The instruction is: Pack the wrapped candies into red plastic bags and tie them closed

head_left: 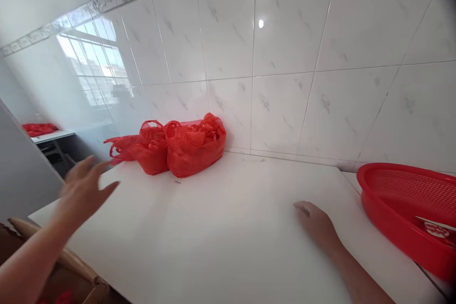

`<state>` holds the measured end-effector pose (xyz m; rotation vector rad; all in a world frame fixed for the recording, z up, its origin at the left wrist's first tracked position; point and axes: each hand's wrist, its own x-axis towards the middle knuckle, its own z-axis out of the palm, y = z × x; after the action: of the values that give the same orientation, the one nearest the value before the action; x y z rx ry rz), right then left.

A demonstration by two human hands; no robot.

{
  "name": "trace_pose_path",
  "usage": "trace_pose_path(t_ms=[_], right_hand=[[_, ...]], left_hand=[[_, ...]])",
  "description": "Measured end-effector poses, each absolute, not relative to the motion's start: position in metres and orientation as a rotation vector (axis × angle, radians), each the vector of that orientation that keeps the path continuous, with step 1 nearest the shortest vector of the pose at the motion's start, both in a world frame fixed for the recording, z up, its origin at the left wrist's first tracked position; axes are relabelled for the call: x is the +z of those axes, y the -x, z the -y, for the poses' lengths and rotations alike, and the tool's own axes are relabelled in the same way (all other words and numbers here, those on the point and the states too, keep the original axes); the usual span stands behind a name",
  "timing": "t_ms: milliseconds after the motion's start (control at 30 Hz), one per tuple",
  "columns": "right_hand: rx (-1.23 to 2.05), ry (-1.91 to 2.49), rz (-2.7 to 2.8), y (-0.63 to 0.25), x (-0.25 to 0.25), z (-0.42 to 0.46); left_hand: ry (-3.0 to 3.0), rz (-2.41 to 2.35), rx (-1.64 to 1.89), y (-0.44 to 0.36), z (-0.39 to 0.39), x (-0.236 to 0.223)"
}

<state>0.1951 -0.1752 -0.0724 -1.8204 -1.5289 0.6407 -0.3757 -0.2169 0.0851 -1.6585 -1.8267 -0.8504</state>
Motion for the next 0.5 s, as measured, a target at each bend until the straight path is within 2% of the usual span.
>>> trace_pose_path(t_ms=[67, 267, 367, 500], right_hand=[[0.658, 1.822, 1.538, -0.196, -0.073, 0.175], [0.684, 1.831, 1.536, -0.201, -0.08, 0.166], [0.693, 1.818, 1.525, -0.203, -0.086, 0.16], [0.665, 1.777, 1.525, -0.203, -0.089, 0.156]], left_hand=[[1.773, 1.617, -0.775, 0.345, 0.191, 0.1], [1.958, 1.524, -0.75, 0.237, 0.111, 0.146], [1.862, 1.63, -0.768, 0.212, 0.077, 0.155], [1.46, 2.057, -1.088, 0.214, 0.042, 0.146]])
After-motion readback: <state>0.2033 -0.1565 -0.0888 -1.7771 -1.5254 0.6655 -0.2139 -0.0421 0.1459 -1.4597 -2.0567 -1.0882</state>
